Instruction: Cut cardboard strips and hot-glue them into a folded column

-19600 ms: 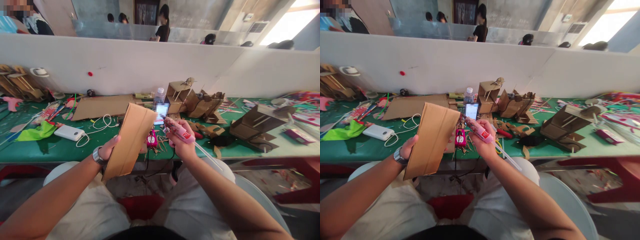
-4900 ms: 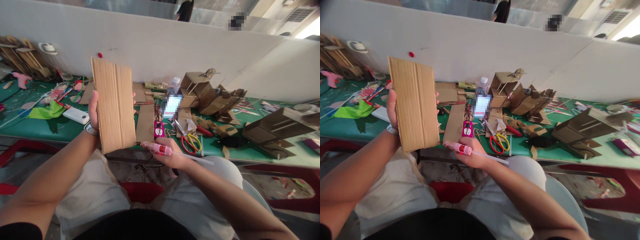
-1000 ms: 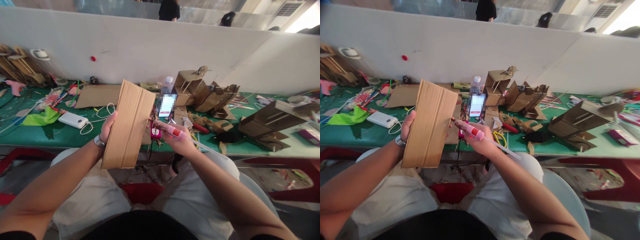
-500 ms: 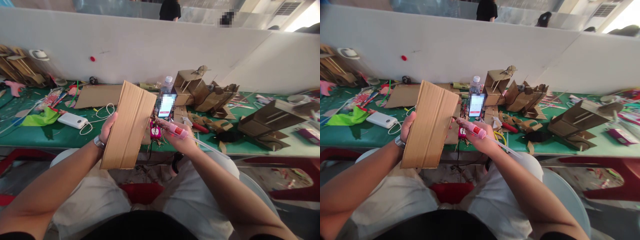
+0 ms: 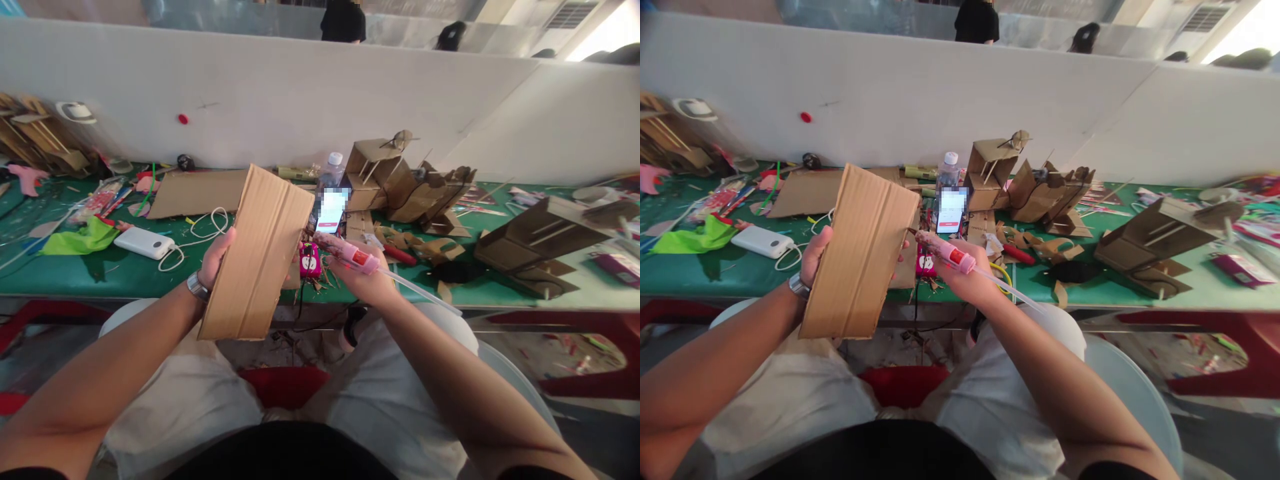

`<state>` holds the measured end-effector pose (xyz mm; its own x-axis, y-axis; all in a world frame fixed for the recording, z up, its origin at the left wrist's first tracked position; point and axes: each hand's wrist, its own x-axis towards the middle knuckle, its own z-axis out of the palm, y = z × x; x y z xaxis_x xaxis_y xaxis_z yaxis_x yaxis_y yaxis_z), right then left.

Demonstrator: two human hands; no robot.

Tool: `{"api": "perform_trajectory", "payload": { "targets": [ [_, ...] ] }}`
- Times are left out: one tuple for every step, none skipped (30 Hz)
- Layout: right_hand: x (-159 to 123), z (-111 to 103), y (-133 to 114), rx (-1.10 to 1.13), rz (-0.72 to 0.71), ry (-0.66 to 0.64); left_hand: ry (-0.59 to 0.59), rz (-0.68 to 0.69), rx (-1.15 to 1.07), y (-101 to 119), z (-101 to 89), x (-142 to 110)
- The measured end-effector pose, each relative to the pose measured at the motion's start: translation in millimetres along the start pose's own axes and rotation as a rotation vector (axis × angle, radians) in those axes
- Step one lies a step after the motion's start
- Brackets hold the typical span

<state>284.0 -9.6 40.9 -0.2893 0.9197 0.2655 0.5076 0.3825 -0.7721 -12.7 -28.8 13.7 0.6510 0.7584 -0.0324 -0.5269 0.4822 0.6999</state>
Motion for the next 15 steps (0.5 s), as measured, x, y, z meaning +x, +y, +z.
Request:
{"api": "perform_trajectory", "payload": {
  "targets": [
    [0.3,-0.2,-0.2,-0.003,-0.006,0.002,0.01,0.003,-0.002,-0.2,-0.2,0.1],
    [0.6,-0.5,-0.4,-0.006,-0.013,0.002,0.015,0.006,-0.005,-0.5,-0.4,0.3],
    [1.0,-0.8,-0.6,-0.008,-0.019,0.002,0.018,0.01,-0.007,-0.6,-0.8,0.5],
    [1.3,-1.1,-0.8,-0.01,-0.023,-0.003,0.018,0.011,-0.011,-0.8,-1.3,0.7],
    [1.6,-1.4,-1.1,-0.01,-0.027,-0.007,0.012,0.009,-0.016,-0.8,-1.9,0.7],
    [1.9,-1.8,-1.4,-0.008,-0.032,-0.009,0.004,0.003,-0.021,-0.8,-2.5,0.6],
    [2.1,-2.1,-1.9,-0.005,-0.039,-0.008,-0.008,-0.006,-0.023,-0.7,-2.9,0.4],
    [2.2,-2.4,-2.4,0.0,-0.046,-0.003,-0.015,-0.014,-0.025,-0.5,-3.1,0.1],
    [2.4,-2.7,-2.9,0.007,-0.053,0.005,-0.016,-0.017,-0.026,-0.4,-3.1,-0.3],
    [2.5,-2.9,-3.5,0.014,-0.058,0.012,-0.013,-0.017,-0.025,-0.4,-2.6,-0.5],
    [2.5,-3.0,-4.0,0.021,-0.058,0.021,-0.011,-0.012,-0.021,-0.5,-2.0,-0.5],
    [2.5,-3.1,-4.6,0.028,-0.055,0.031,-0.009,-0.002,-0.016,-0.7,-1.1,-0.3],
    [2.4,-3.2,-5.1,0.037,-0.052,0.041,-0.009,0.011,-0.01,-1.0,-0.2,0.1],
    [2.2,-3.2,-5.5,0.048,-0.051,0.05,-0.01,0.028,-0.005,-1.3,0.7,0.8],
    [2.0,-3.2,-6.0,0.06,-0.051,0.064,-0.013,0.046,-0.001,-1.5,1.4,1.6]
  ]
}}
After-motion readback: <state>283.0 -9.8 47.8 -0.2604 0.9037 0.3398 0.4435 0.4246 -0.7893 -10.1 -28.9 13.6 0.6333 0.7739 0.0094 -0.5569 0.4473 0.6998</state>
